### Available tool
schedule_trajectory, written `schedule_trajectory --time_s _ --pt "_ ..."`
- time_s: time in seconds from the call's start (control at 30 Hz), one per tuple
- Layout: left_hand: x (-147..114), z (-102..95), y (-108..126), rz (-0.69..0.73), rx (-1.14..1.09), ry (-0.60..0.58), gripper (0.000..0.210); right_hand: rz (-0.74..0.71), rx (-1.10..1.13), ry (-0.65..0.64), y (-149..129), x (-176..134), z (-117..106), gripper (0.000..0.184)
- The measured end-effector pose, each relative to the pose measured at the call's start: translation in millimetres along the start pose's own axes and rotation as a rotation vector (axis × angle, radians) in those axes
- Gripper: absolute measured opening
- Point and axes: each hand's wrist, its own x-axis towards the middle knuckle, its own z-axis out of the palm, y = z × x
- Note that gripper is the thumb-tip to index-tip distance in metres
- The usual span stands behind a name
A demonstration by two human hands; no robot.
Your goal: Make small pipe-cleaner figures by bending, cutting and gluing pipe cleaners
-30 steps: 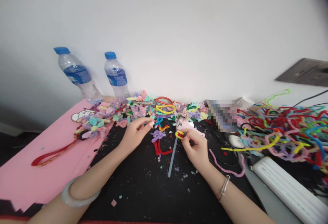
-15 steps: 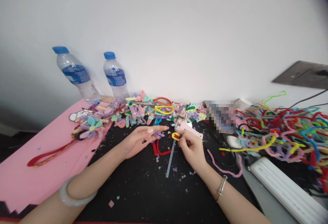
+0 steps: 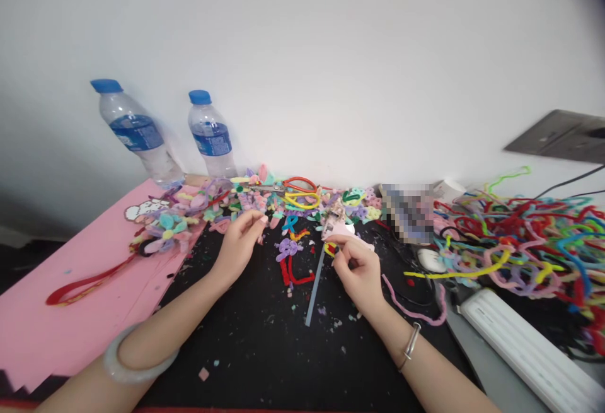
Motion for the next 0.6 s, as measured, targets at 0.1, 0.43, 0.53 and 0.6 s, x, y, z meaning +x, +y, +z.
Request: schedule_trajectory --time_s 0.1,0.43,0.53,0.6 --pt "1 -1.0 -2 0.124 0.205 0.036 0.014 0.009 0.025 -0.016 0 0 0 0.028" --pt "-5 4.6 -5 0.234 0.563 -0.136 0.023 0.064 0.013 -0.123 7 -2 1 0.013" --pt "-8 7.1 -3 0.251 0.609 -0.206 0.024 0.091 0.098 -0.190 9 -3 5 0.008" --pt "-10 8.1 -2 0.257 0.615 -0.217 0.023 0.127 0.125 -0.219 11 -4 8 0.011"
